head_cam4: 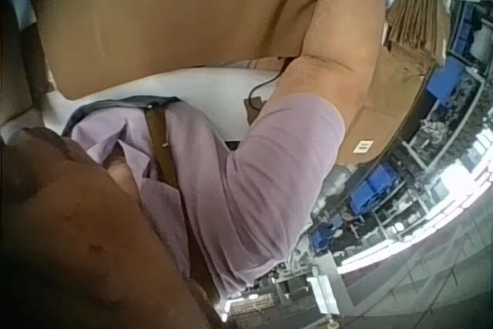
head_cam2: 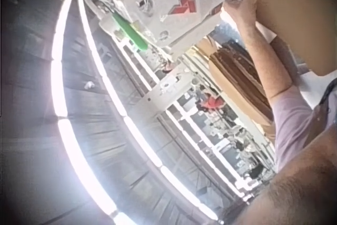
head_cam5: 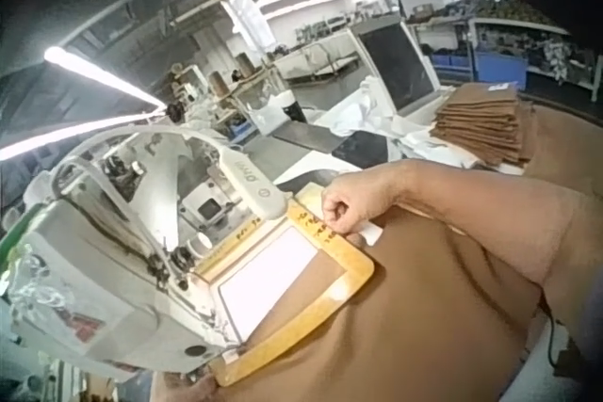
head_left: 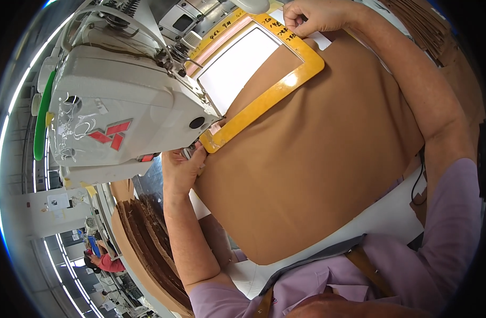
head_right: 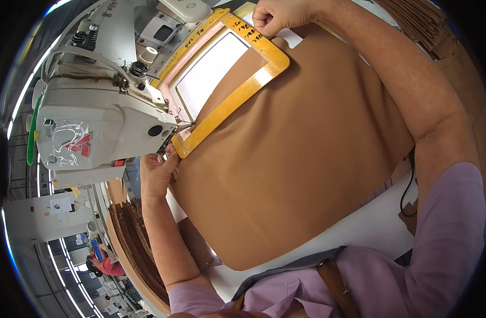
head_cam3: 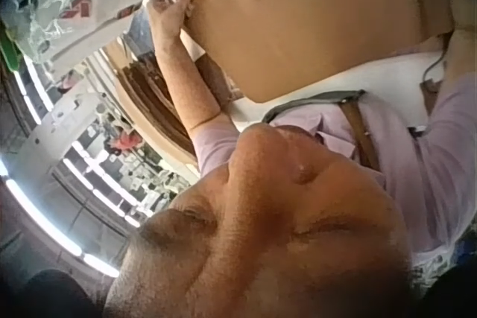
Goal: Operating an industrial sewing machine to assemble leather goods and attach labels.
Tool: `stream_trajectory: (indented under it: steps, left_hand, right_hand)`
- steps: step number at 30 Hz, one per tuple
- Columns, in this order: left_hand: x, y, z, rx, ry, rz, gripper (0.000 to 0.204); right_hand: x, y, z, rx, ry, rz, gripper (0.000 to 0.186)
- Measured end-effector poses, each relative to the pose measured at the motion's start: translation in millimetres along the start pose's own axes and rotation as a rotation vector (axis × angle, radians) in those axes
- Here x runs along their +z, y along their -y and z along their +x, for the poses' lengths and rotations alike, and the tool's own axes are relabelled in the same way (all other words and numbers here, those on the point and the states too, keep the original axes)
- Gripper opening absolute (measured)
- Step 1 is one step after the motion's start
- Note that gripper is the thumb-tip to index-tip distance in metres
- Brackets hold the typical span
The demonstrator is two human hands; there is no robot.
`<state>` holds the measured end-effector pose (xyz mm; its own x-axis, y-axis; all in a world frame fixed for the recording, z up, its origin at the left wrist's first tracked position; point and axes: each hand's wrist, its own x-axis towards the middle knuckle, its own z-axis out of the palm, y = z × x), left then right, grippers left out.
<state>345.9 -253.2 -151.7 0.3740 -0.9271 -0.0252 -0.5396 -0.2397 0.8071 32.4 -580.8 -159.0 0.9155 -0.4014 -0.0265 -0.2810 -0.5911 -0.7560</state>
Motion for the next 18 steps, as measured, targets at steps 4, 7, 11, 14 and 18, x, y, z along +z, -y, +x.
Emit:
stream_trajectory:
  steps: [4, 7, 11, 14, 18]
  left_hand:
    - [2, 18, 16, -0.070, -0.241, 0.075, 0.032]
    - [-5, 21, 29, 0.196, -0.180, 0.491, 0.026]
    - [-7, 16, 44, 0.219, -0.171, 0.477, 0.027]
    - [2, 13, 61, 0.239, -0.160, 0.465, 0.028]
    - [-17, 16, 67, 0.254, -0.159, 0.455, 0.029]
  right_hand:
    - [0, 3, 3, 0.037, -0.025, -0.091, 0.018]
    - [7, 3, 8, 0.066, -0.137, -0.152, 0.019]
    - [8, -5, 10, 0.033, -0.213, -0.183, 0.022]
    - [10, -15, 14, 0.059, -0.243, -0.185, 0.023]
    - [10, -19, 25, 0.029, -0.440, -0.206, 0.023]
